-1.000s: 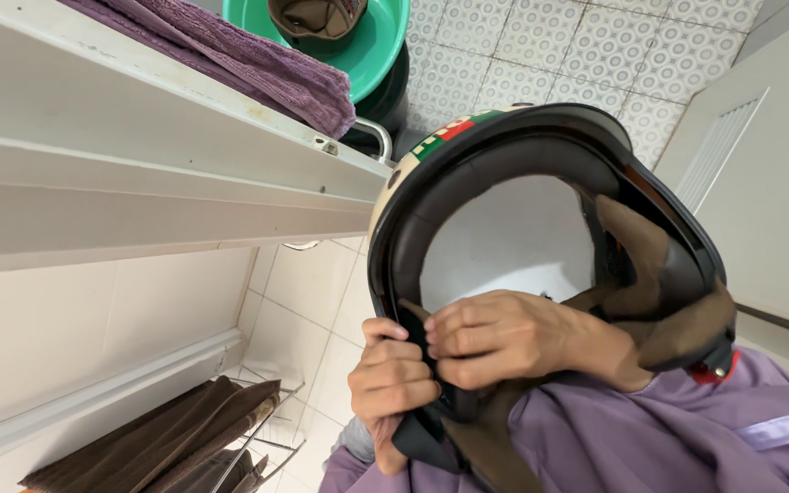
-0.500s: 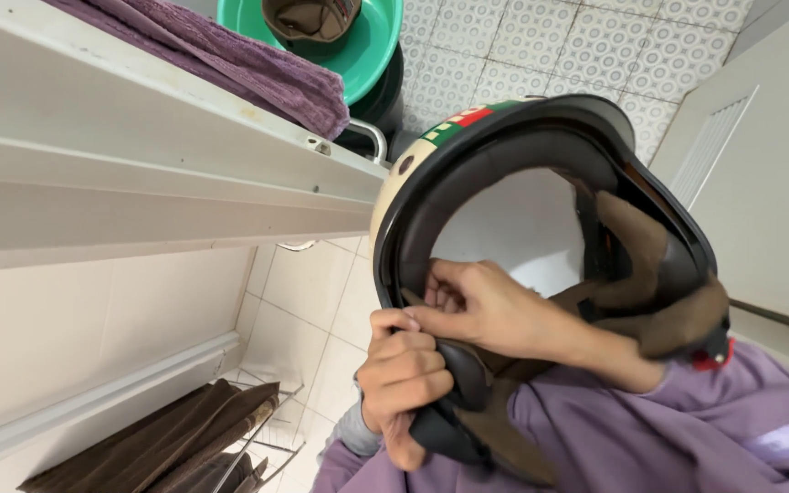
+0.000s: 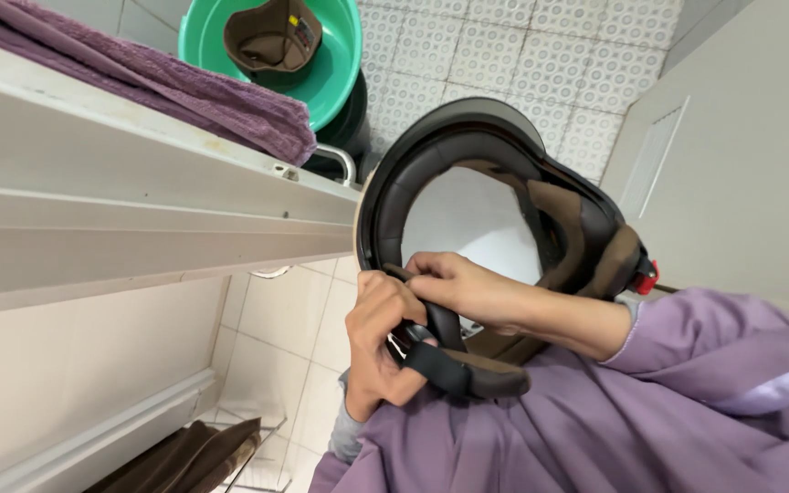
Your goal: The person is adjusting and repairing the inner padding and lining of a motorcycle helmet while sitting on the floor.
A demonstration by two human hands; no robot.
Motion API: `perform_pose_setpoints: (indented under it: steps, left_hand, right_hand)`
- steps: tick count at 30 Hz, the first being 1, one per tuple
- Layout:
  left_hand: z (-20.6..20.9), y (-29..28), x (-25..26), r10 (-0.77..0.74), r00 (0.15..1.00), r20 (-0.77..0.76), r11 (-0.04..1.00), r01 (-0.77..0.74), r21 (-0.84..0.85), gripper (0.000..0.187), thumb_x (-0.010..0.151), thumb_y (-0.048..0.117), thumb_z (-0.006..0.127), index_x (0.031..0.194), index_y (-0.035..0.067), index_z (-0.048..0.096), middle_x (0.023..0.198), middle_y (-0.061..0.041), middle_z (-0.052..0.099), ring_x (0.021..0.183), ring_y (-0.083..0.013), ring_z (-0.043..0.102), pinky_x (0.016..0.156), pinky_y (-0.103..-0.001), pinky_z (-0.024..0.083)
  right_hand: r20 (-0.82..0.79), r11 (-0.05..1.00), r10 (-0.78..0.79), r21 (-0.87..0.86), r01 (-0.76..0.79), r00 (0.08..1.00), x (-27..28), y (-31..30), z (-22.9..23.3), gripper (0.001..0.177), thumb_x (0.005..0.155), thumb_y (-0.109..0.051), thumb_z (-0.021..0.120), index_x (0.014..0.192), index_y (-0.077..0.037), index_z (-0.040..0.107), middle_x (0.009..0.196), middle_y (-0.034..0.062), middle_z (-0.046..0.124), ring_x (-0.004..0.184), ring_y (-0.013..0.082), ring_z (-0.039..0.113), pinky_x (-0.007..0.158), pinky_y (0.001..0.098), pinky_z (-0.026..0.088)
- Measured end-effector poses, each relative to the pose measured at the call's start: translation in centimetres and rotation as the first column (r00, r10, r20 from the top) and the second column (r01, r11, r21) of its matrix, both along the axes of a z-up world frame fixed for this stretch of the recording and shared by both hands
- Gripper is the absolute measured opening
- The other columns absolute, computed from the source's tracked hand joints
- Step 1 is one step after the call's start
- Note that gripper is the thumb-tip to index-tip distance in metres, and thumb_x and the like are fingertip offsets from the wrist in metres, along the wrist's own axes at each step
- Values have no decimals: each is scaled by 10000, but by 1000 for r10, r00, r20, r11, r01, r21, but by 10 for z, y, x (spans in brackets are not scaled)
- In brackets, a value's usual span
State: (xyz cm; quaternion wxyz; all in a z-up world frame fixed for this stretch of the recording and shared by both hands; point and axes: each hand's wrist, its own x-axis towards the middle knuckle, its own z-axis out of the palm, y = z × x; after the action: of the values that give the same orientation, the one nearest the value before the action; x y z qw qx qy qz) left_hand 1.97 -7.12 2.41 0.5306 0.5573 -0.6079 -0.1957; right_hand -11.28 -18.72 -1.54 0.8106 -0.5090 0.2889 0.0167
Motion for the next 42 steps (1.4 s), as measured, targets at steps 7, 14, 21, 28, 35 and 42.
perform_pose_setpoints:
  steps: [7,14,21,28,35,42]
  left_hand:
    - [-10,-6,-2,-75,991,-114,997,73,-19,248,627,230,698,754,67,562,753,-66,559,759,-256,549,819,-343,395]
    - [-11,3,-17,-65,992,-104,991,51,-127,262,514,235,686,690,79,570,686,-51,554,683,-238,548,802,-354,390]
    - [-16,7,-27,-71,991,-117,990,56,-126,268,498,245,687,670,86,557,673,-47,549,671,-230,542,786,-348,384]
    - [-13,7,-29,-59,994,-93,983,42,-177,247,509,223,687,664,85,553,661,-47,540,651,-230,531,761,-354,375]
    - [-2,-7,-45,-53,998,37,980,59,-190,221,578,175,683,716,57,556,715,-77,535,661,-260,516,773,-375,368]
    - [12,-9,-42,-98,969,227,992,112,-50,253,649,169,749,829,75,597,837,-66,532,817,-262,545,914,-428,445]
  right_hand:
    - [147,985,-102,-125,121,984,-15,1,-2,71,926,-92,591,961,-30,594,791,-58,527,735,16,468,616,216,402]
    - [118,951,-130,-266,158,984,-32,15,23,112,882,-69,671,887,-32,565,741,-60,429,694,23,386,579,229,346]
    - [78,949,-127,-282,144,989,-44,18,30,130,865,-69,691,856,-42,564,715,-63,430,670,21,375,546,227,326]
    - [97,959,-102,-255,124,990,-48,16,12,128,870,-74,685,867,-28,566,721,-53,455,671,28,399,546,233,338]
    - [-68,981,98,-163,-108,993,-40,-14,18,246,948,-231,529,1004,-19,641,791,22,646,747,81,573,636,273,481]
    - [-93,979,58,-191,-75,994,-42,-16,30,327,1003,-274,514,1077,-7,689,882,65,721,811,91,631,728,299,533]
